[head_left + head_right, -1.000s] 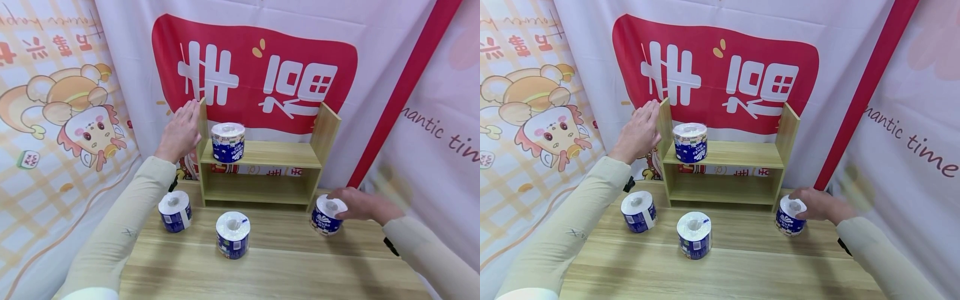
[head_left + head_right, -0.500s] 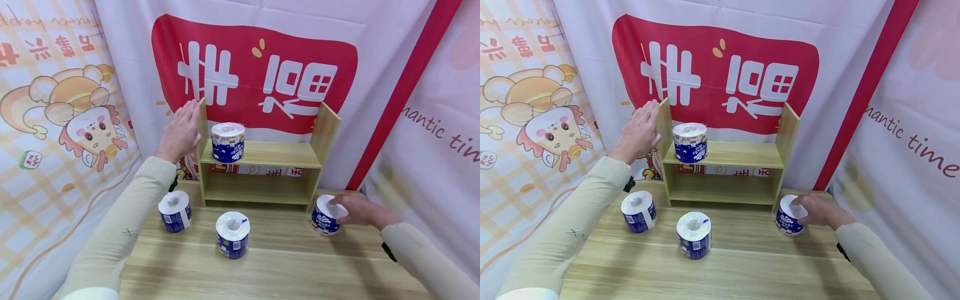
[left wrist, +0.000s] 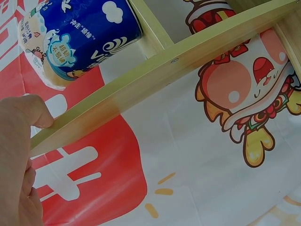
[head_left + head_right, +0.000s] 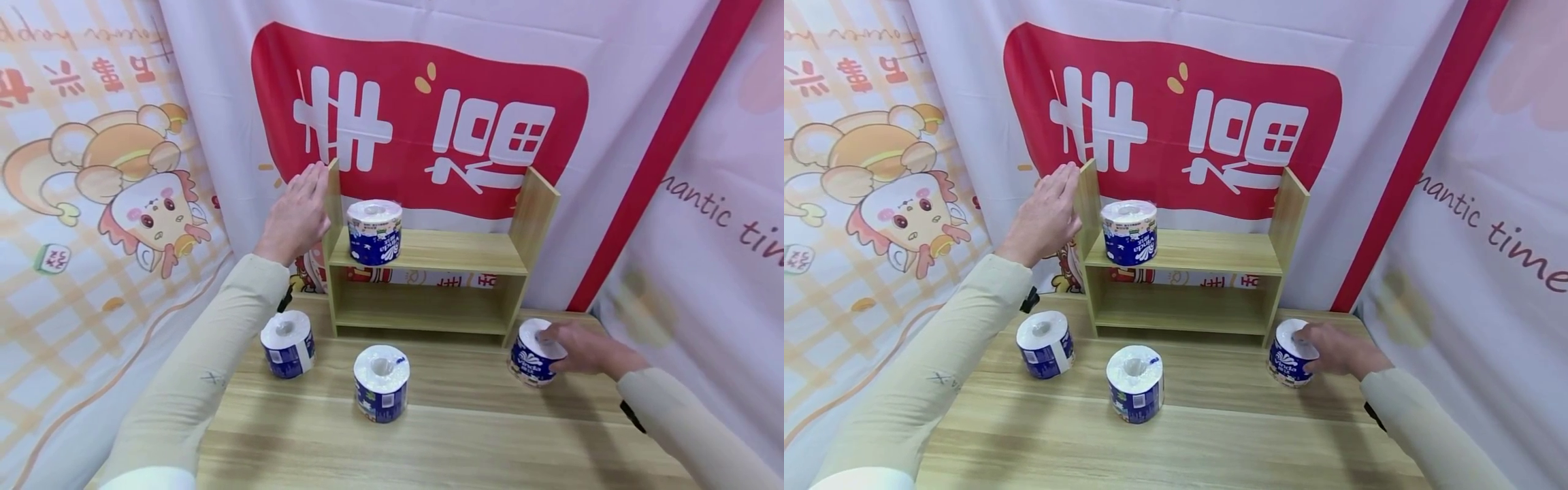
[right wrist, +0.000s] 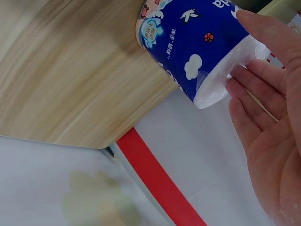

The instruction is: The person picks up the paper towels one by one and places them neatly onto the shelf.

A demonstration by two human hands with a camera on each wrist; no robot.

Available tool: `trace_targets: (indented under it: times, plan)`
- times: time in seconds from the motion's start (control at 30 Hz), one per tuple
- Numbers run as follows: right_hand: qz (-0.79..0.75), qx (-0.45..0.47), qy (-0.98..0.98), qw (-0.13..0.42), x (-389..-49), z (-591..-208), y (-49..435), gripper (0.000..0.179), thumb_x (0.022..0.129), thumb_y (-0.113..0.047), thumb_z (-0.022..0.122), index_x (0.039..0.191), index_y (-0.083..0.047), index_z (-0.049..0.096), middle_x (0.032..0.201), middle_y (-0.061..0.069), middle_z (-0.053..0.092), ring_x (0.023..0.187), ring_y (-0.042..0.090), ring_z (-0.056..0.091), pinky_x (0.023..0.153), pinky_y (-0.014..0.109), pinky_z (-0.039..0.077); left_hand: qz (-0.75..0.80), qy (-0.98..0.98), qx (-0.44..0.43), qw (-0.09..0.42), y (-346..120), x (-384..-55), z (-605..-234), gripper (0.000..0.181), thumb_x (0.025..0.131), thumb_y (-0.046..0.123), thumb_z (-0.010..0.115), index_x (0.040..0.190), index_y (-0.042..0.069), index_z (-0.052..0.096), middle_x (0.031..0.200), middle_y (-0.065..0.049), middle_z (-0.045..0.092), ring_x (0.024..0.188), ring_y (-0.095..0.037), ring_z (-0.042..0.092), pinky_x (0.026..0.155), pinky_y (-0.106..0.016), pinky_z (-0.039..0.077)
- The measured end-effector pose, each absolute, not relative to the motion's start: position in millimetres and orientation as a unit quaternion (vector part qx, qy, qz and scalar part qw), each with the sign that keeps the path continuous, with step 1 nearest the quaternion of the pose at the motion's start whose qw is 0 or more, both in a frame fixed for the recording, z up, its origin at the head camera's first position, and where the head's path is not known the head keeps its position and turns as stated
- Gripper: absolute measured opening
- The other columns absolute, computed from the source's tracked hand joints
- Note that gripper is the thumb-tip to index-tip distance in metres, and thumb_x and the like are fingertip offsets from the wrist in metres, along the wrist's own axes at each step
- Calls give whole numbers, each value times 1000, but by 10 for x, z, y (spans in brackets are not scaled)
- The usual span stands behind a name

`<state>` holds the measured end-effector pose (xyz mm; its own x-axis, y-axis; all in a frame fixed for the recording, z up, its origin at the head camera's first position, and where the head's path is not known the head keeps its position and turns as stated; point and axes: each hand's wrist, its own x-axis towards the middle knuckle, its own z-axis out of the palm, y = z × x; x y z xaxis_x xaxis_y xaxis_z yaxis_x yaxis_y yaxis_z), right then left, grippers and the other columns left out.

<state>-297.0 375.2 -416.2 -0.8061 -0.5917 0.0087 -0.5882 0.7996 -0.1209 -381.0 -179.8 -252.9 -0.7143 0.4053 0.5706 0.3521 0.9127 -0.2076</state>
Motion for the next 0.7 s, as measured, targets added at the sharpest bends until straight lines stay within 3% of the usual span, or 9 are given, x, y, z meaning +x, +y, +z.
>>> trace_targets:
  times: [0.43, 0.7]
  plan:
    - [-59, -304, 951, 22, -2965, -4205, 3712, 55, 77, -16, 94, 121, 6, 70, 114, 22, 74, 102, 33, 73, 86, 50, 63, 34, -923, -208, 321, -1790, -3810, -2533, 84, 99, 19, 68, 166, -3, 21, 173, -22, 28, 162, -38, 28, 132, -48, 28]
    - [-71, -313, 947, 3, -3025, -4262, 3707, 43, 74, -19, 96, 107, -5, 71, 99, 4, 73, 88, 14, 66, 74, 33, 60, 30, -922, -208, 325, -1797, -3804, -2529, 84, 99, 20, 68, 166, -2, 23, 174, -20, 29, 163, -37, 27, 132, -46, 28]
